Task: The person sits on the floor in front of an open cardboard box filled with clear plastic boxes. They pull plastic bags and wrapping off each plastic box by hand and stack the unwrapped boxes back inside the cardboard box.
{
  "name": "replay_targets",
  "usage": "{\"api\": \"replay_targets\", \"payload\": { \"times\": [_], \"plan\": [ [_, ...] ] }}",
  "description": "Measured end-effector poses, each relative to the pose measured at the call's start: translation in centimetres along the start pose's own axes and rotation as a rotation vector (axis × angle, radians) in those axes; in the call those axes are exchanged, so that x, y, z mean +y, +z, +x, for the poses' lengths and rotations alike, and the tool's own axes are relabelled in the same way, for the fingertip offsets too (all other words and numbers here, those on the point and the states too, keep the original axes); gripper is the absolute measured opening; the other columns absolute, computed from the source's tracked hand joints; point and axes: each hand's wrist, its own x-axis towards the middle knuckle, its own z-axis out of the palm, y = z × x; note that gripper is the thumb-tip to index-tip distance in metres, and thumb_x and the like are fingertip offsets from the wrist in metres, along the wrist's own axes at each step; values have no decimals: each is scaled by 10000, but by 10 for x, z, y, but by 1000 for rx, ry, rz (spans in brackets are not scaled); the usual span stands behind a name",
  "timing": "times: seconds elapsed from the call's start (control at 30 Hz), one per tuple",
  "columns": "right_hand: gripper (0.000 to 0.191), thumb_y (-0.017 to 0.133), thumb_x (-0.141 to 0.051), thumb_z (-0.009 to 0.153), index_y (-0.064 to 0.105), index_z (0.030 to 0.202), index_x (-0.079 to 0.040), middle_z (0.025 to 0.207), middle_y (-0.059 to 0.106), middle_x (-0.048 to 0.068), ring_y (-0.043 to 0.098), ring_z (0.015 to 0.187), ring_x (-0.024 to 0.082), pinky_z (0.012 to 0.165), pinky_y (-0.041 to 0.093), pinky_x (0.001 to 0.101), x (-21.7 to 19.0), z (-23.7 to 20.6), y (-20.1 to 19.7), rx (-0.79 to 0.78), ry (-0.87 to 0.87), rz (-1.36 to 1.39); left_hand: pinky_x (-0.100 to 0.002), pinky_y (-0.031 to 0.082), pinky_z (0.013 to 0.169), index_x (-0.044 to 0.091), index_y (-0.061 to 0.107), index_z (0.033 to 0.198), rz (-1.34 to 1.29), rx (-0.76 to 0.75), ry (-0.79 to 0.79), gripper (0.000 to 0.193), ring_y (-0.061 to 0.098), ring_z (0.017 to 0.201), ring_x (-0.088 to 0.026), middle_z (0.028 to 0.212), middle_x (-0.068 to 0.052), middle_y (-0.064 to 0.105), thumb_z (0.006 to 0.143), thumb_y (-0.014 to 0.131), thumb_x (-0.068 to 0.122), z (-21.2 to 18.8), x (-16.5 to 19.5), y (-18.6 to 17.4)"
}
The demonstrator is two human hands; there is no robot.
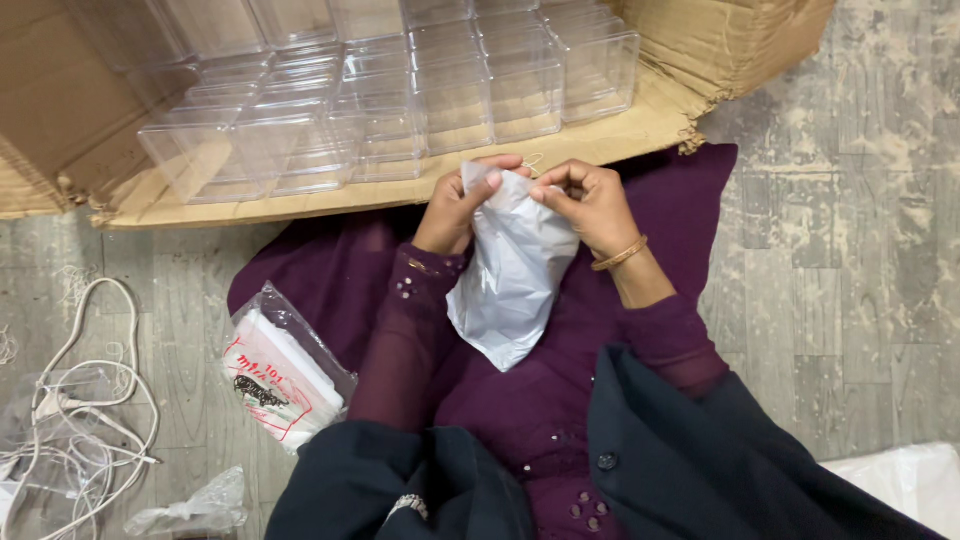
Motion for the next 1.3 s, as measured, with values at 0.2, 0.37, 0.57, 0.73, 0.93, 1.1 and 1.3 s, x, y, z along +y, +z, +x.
{"api": "replay_targets", "payload": {
  "times": [0.2, 0.37, 0.57, 0.73, 0.93, 1.1, 1.3],
  "plan": [
    [175, 701, -130, 1015, 756, 1121, -2, 840, 743, 51, 626, 733, 62, 673, 517, 243, -11, -2, 23, 111, -51, -436, -268, 548, 859, -7, 692, 1124, 26, 199, 98, 223, 683, 938, -113, 1029, -47, 746, 982, 733, 161, -1, -24, -15],
    [201, 700, -165, 1009, 752, 1100, 6, 915, 764, 48, 670, 801, 57, 708, 531, 228, -26, 12, 46, 162, -205, -398, -231, 443, 726, 31, 657, 1042, 64, 234, 119, 176, 537, 790, -55, 877, 36, 627, 1013, 744, 180, -1, -20, -32],
    [249, 684, -246, 1048, 719, 921, -35, 862, 712, 14, 614, 768, 67, 717, 524, 250, 8, 36, 41, -305, 272, 611, -281, 549, 798, 43, 649, 1023, -237, 208, 64, 191, 679, 855, -125, 927, -37, 710, 961, 653, 224, -19, 20, -47],
    [336, 670, -268, 1133, 732, 995, 33, 868, 685, 53, 576, 779, 61, 733, 478, 224, 13, 61, 52, -250, -47, 236, -315, 558, 889, 55, 661, 1181, -143, 170, 315, 173, 698, 992, -155, 1082, -48, 703, 1027, 727, 94, -43, 76, -72],
    [253, 628, -175, 1020, 684, 1216, -25, 1063, 736, 14, 699, 974, 82, 866, 575, 238, -47, 94, 94, -310, -130, -23, -262, 544, 967, 6, 718, 1254, 421, 320, 271, 287, 693, 1052, -120, 1139, -73, 766, 992, 727, 122, -53, 97, -74],
    [159, 747, -142, 1010, 752, 1077, 2, 953, 736, 52, 648, 818, 132, 732, 526, 274, -61, 91, 120, -383, -79, -345, -247, 548, 910, 16, 746, 1209, 349, 425, 277, 275, 709, 953, -100, 1000, -57, 786, 1000, 721, 193, -54, 86, -81],
    [208, 726, -211, 1035, 756, 1090, -13, 976, 721, 28, 647, 851, 109, 732, 514, 253, -29, 90, 142, -201, -173, -86, -230, 488, 772, 36, 734, 1012, 197, 413, 209, 266, 598, 825, -46, 929, 10, 703, 1072, 657, 284, -61, 70, -93]
  ]
}}
